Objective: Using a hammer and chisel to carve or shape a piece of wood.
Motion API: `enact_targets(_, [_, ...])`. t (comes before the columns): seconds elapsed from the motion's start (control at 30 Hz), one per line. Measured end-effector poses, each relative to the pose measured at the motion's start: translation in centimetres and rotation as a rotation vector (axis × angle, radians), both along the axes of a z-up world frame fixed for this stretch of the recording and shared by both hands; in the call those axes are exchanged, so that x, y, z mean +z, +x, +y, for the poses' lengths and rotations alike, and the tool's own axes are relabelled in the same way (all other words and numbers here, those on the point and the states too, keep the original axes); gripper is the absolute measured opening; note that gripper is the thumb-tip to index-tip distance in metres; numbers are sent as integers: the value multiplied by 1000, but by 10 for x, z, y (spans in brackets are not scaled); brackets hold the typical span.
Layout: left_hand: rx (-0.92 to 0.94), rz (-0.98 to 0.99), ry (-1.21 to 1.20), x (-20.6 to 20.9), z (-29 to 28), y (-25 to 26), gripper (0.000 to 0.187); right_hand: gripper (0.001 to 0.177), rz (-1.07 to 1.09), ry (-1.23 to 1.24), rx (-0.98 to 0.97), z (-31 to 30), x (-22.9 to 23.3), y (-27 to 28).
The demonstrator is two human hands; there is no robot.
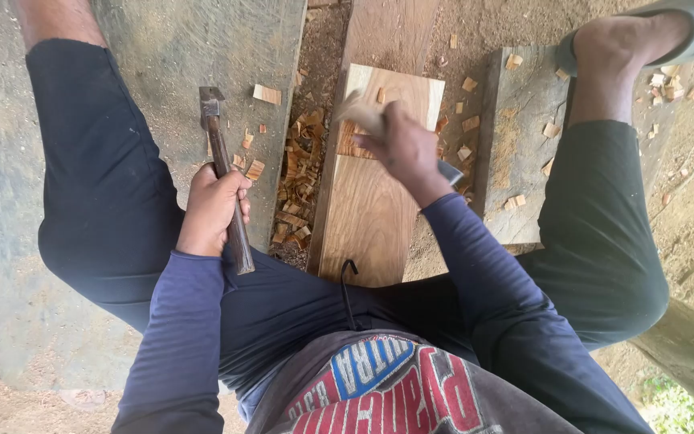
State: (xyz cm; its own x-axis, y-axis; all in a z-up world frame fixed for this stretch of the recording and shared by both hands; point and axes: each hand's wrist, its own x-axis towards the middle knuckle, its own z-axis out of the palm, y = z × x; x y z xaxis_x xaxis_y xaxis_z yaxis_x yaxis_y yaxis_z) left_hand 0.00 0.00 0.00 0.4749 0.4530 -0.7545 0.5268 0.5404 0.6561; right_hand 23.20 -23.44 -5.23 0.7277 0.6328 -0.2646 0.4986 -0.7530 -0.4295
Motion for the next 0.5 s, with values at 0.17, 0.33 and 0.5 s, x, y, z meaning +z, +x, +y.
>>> enact_targets(0.17, [63,-117,49,21,8,-3,15,51,-153,196,485,71,2,-45])
enact_targets(0.33, [209,-202,214,40,22,-17,20,60,-199,358,573,126,-27,-67])
enact_targets(0.5, [248,-288,169,38,33,-28,26,60,-151,387,607,152,-28,-65])
